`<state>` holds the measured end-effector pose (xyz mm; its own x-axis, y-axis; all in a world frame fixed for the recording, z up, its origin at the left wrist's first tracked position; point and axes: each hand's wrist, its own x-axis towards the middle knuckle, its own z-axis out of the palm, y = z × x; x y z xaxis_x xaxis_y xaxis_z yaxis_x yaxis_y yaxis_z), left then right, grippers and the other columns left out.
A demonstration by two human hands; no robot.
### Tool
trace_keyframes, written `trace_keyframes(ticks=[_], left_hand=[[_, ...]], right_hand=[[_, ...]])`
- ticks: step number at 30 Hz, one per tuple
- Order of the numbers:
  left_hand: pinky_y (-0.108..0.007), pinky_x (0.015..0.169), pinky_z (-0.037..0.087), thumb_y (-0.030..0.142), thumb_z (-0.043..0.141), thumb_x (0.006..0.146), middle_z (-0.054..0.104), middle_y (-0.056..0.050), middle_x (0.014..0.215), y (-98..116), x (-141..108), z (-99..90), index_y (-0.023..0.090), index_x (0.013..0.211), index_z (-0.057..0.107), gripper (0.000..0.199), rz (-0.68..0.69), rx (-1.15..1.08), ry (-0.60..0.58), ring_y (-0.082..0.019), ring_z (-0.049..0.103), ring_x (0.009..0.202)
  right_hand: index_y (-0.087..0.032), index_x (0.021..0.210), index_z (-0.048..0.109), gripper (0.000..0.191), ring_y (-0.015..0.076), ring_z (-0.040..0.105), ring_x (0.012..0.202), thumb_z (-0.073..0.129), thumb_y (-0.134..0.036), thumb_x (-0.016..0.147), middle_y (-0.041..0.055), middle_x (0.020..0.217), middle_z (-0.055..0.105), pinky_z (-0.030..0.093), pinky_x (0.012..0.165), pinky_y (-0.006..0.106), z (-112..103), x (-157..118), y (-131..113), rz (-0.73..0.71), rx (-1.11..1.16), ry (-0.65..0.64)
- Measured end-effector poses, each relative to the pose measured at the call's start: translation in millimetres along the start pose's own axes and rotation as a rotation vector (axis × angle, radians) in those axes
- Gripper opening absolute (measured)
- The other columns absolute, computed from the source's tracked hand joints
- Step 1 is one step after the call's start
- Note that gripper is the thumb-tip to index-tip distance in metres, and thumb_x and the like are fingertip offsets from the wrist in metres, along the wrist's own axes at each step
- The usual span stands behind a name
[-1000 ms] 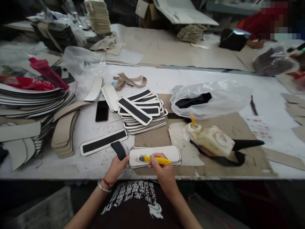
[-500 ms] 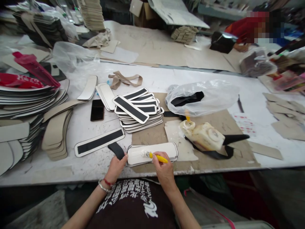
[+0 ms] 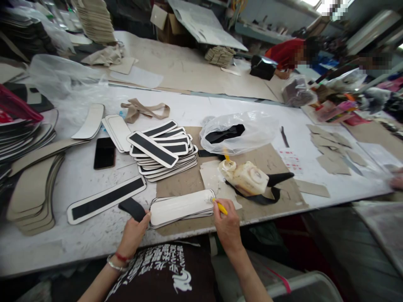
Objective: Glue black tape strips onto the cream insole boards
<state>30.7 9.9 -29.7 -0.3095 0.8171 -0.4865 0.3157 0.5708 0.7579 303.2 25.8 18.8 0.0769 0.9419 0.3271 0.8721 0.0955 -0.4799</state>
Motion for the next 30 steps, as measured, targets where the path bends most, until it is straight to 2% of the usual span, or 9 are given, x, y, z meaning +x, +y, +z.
trace_keyframes(ticks=[6, 10, 14, 19, 21, 26, 30], left_hand=[[-0.030, 0.064, 0.043, 0.047, 0.046, 0.067, 0.065, -0.005, 0.065, -3.4, 0.6, 0.1, 0.014, 0.074, 0.066, 0.039, 0.013, 0.001, -0.014, -0.024, 0.059, 0.071], [-0.031, 0.065, 0.043, 0.048, 0.046, 0.067, 0.066, -0.006, 0.067, -5.3, 1.6, 0.8, 0.014, 0.076, 0.067, 0.041, 0.014, 0.009, -0.018, -0.026, 0.060, 0.074], [-0.031, 0.063, 0.042, 0.049, 0.046, 0.067, 0.065, -0.007, 0.065, -4.1, 1.3, -0.1, 0.013, 0.075, 0.067, 0.043, -0.010, 0.031, -0.032, -0.027, 0.060, 0.075], [-0.031, 0.065, 0.043, 0.051, 0.046, 0.066, 0.065, -0.007, 0.067, -3.5, -0.6, -1.6, 0.013, 0.074, 0.066, 0.043, 0.002, -0.023, -0.049, -0.026, 0.060, 0.074], [-0.030, 0.063, 0.043, 0.050, 0.048, 0.065, 0.064, -0.007, 0.066, -4.8, -0.7, -0.8, 0.013, 0.076, 0.066, 0.042, -0.004, -0.070, -0.047, -0.025, 0.059, 0.071], [-0.027, 0.056, 0.041, 0.048, 0.051, 0.065, 0.059, -0.003, 0.061, -10.7, 1.5, 2.9, 0.013, 0.076, 0.064, 0.038, -0.028, -0.176, -0.048, -0.020, 0.055, 0.062], [-0.025, 0.051, 0.037, 0.046, 0.051, 0.067, 0.051, 0.002, 0.053, -13.0, 2.7, 3.1, 0.014, 0.070, 0.060, 0.033, -0.037, -0.239, -0.089, -0.015, 0.047, 0.052]], right_hand=[[-0.017, 0.094, 0.055, 0.013, 0.0174, 0.055, 0.086, 0.045, -0.020, 0.087, 0.0076, 0.087, 0.057, 0.048, 0.080, 0.035, -8.2, -3.8, -5.4, -0.107, -0.041, 0.005], [-0.017, 0.095, 0.055, 0.014, 0.0179, 0.056, 0.086, 0.045, -0.018, 0.086, 0.0085, 0.089, 0.057, 0.049, 0.078, 0.034, 2.1, -15.1, -17.3, -0.135, -0.097, -0.059], [-0.017, 0.095, 0.055, 0.015, 0.0166, 0.057, 0.086, 0.044, -0.015, 0.086, 0.0075, 0.087, 0.057, 0.050, 0.078, 0.031, 9.0, -23.7, -33.6, -0.189, 0.007, -0.146], [-0.017, 0.096, 0.056, 0.015, 0.0180, 0.056, 0.088, 0.045, -0.016, 0.086, 0.0091, 0.090, 0.057, 0.049, 0.080, 0.034, 9.3, -24.1, -32.7, -0.156, 0.015, -0.082], [-0.017, 0.095, 0.057, 0.015, 0.0190, 0.056, 0.087, 0.046, -0.018, 0.085, 0.0096, 0.089, 0.057, 0.049, 0.081, 0.037, 16.3, -26.2, -35.9, -0.138, 0.022, -0.102], [-0.019, 0.092, 0.058, 0.015, 0.0166, 0.057, 0.085, 0.045, -0.017, 0.085, 0.0071, 0.087, 0.059, 0.049, 0.078, 0.031, 36.3, -37.0, -78.8, -0.117, 0.380, -0.262], [-0.020, 0.085, 0.058, 0.011, 0.0163, 0.056, 0.082, 0.048, -0.018, 0.084, 0.0048, 0.082, 0.060, 0.048, 0.074, 0.030, 39.0, -38.0, -102.6, -0.010, 0.569, -0.297]])
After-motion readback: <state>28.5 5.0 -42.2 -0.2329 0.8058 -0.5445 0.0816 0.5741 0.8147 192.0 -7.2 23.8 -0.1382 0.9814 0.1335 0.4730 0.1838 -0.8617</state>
